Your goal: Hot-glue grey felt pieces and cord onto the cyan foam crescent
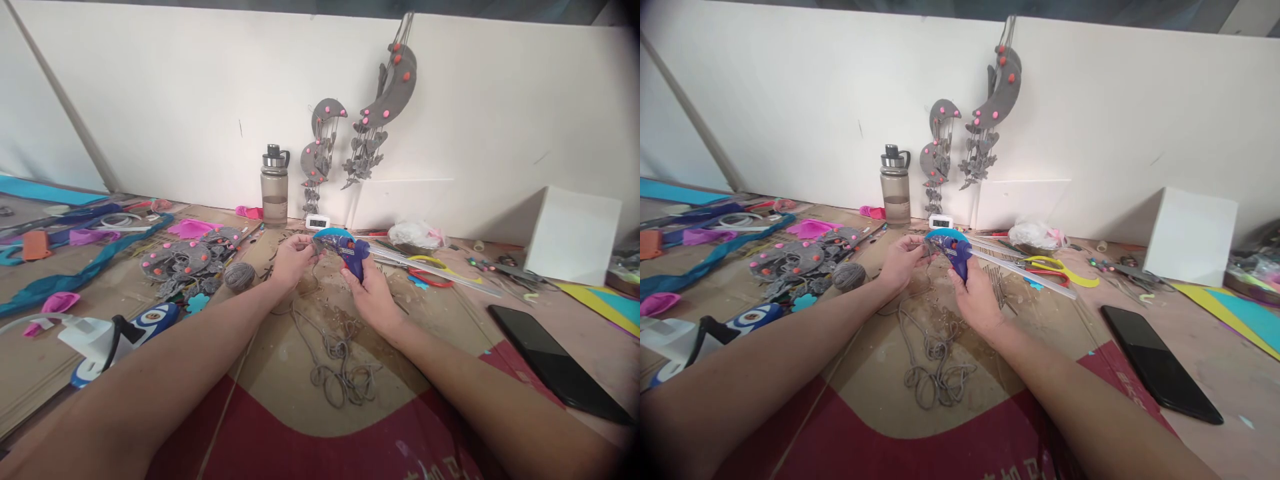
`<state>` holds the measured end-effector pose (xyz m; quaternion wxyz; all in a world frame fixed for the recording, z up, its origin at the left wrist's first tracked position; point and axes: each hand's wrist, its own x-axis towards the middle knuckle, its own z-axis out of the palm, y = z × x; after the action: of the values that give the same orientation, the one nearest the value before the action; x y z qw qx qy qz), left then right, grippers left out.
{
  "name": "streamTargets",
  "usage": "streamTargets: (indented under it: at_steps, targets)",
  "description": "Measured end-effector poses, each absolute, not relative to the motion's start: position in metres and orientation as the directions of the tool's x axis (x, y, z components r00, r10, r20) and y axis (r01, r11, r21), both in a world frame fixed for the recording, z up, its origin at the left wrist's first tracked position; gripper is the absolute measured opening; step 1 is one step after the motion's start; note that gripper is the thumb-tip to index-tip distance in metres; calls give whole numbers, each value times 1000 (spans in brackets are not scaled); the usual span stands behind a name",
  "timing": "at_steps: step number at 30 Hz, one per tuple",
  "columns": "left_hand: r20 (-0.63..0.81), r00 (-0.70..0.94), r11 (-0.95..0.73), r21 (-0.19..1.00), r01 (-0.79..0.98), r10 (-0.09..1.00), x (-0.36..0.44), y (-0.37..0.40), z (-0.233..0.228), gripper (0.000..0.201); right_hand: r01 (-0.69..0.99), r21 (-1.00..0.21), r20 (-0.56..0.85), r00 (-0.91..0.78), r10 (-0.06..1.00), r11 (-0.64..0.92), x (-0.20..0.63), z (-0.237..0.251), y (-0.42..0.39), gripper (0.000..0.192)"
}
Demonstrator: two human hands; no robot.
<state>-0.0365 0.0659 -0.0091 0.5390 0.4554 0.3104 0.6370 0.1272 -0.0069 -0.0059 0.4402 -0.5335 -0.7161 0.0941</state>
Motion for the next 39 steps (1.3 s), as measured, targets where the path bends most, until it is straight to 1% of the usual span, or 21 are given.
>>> streamTargets:
  at_steps: [7,14,18,27,33,39]
  targets:
    - [236,-17,-224,897,-380,972,-36,66,-8,18,672,-600,545,-56,837,435,127,-8,-6,41]
    - [264,-15,-251,897,-364,965,-36,67,-10,20,685,-584,550,-62,833,436,128,-10,-5,43]
    - [276,-27,-266,892,-365,961,-36,65,-7,18,688,-582,554,-55,831,433,128,-9,-6,43]
    - [275,-71,-280,874,-398,959,-37,67,-6,15,663,-604,554,-51,831,443,130,-9,-5,40]
    - [283,-77,-289,867,-406,956,-37,65,-4,16,643,-625,547,-44,836,443,131,-10,-4,46]
    - [285,-93,-297,860,-415,954,-37,64,-2,14,639,-640,535,-26,844,426,131,-10,-5,44]
